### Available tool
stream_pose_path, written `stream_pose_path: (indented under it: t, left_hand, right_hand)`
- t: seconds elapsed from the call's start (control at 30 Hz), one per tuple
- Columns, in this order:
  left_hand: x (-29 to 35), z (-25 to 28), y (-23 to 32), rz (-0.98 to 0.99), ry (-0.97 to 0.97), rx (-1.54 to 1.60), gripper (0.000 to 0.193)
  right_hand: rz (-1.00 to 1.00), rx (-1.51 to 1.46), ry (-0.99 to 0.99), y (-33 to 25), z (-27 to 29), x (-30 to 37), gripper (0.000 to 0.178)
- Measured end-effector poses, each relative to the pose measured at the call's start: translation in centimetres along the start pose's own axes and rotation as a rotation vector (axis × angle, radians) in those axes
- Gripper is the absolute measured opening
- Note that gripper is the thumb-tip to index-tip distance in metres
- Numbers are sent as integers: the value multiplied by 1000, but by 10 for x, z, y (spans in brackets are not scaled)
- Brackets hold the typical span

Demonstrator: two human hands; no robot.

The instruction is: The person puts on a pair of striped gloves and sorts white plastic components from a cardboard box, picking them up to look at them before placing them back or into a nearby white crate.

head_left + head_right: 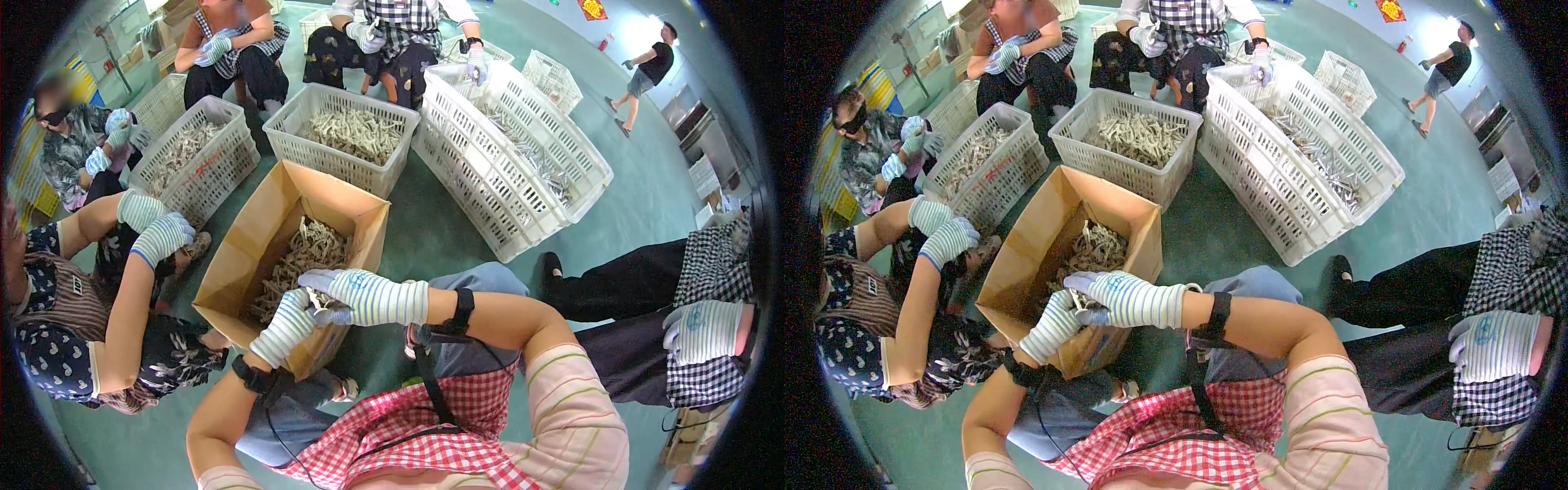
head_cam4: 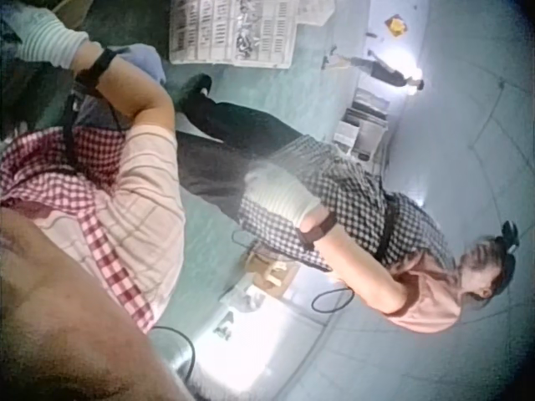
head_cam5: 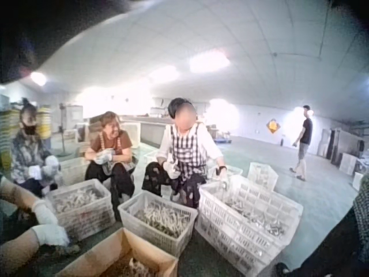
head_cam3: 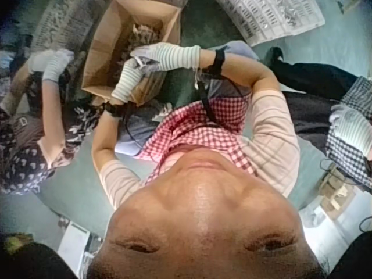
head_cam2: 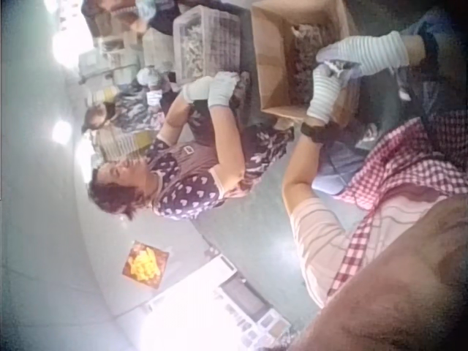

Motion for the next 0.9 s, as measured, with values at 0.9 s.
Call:
stream_pose_path:
  t: [0.9]
  left_hand:
    - [-11,10,-81,126,2,-237,35]
  right_hand:
    - [-58,-19,-91,-1,-3,-2,62]
Point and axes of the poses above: each hand's wrist, its own x-axis away from the middle knuckle, its own z-axis out of the back of the hand, y = z × x, the point moved 1 cm from there along -x, towards the middle knuckle, and after that the axes turned 11 degrees about -y, right-handed, at the moved point
